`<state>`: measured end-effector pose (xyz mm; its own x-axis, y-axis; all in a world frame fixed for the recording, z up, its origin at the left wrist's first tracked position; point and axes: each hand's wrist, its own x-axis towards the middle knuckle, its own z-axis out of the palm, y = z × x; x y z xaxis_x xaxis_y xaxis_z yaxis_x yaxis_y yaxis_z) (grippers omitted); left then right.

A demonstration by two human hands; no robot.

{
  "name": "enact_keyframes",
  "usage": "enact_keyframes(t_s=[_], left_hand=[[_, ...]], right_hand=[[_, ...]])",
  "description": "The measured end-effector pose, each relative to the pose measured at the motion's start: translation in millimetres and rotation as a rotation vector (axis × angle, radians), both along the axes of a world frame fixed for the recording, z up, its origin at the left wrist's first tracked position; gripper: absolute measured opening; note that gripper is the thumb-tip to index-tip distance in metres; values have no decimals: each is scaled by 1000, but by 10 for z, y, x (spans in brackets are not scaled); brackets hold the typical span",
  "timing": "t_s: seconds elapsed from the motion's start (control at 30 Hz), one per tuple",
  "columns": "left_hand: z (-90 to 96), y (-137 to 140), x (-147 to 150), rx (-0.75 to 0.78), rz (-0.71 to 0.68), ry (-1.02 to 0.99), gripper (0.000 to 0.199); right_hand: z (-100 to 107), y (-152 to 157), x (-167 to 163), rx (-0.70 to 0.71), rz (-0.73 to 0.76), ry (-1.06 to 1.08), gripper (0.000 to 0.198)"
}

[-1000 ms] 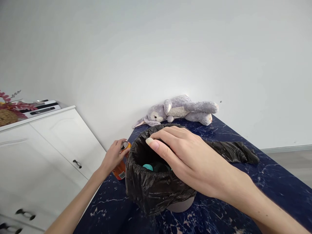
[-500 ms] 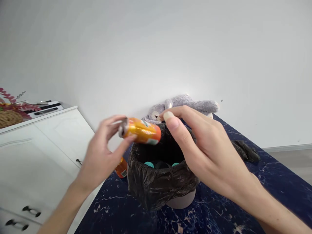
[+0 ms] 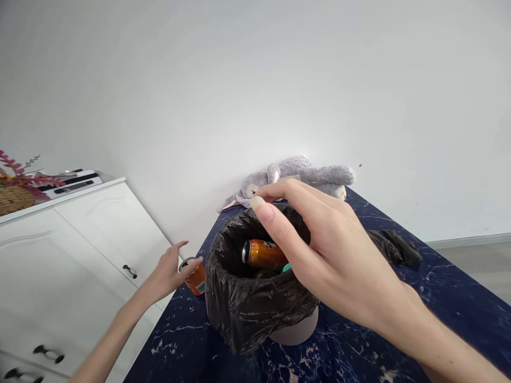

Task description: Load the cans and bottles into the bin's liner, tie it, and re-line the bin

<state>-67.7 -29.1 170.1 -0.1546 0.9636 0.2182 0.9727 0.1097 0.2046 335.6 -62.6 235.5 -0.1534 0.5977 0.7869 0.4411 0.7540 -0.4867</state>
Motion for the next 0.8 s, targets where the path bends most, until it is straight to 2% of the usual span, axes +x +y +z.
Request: enact_keyframes(t_s=[0.1,0.17,0.23,0.3,0.4,0.5,0.53,0.6,0.7,0.8], left_hand=[[-319,26,-258,-67,-5,-7,86],[-451,19,-319,-74,-22,-26,80],[-503,11,-318,-72,-36,-43,75],[-465,7,-264,-58,-30,-50,74],[-224,-21,-45,80,23,-68,78],[182,-119,372,447,54,-234,76],[325,-166,541,564,2,-320,74],[578,-264,882,739,-196,-459,64],[810,-375,1304,739,-384,-508,55],[872,-406,1549,589,-499,-478,54]], right_hand=[[8,-1,-2,-15,18,-19,36],[8,4,-5,-20,24,-24,36],[3,11,-7,-24,27,-26,36],[-2,14,-8,-24,27,-26,36],[-5,11,-8,-22,32,-24,35],[-5,6,-17,-22,30,-24,35],[-6,6,-21,-20,29,-26,35],[-11,5,-31,-15,27,-28,34],[-20,7,-39,-10,30,-25,33],[-19,10,-33,-27,46,-16,32]])
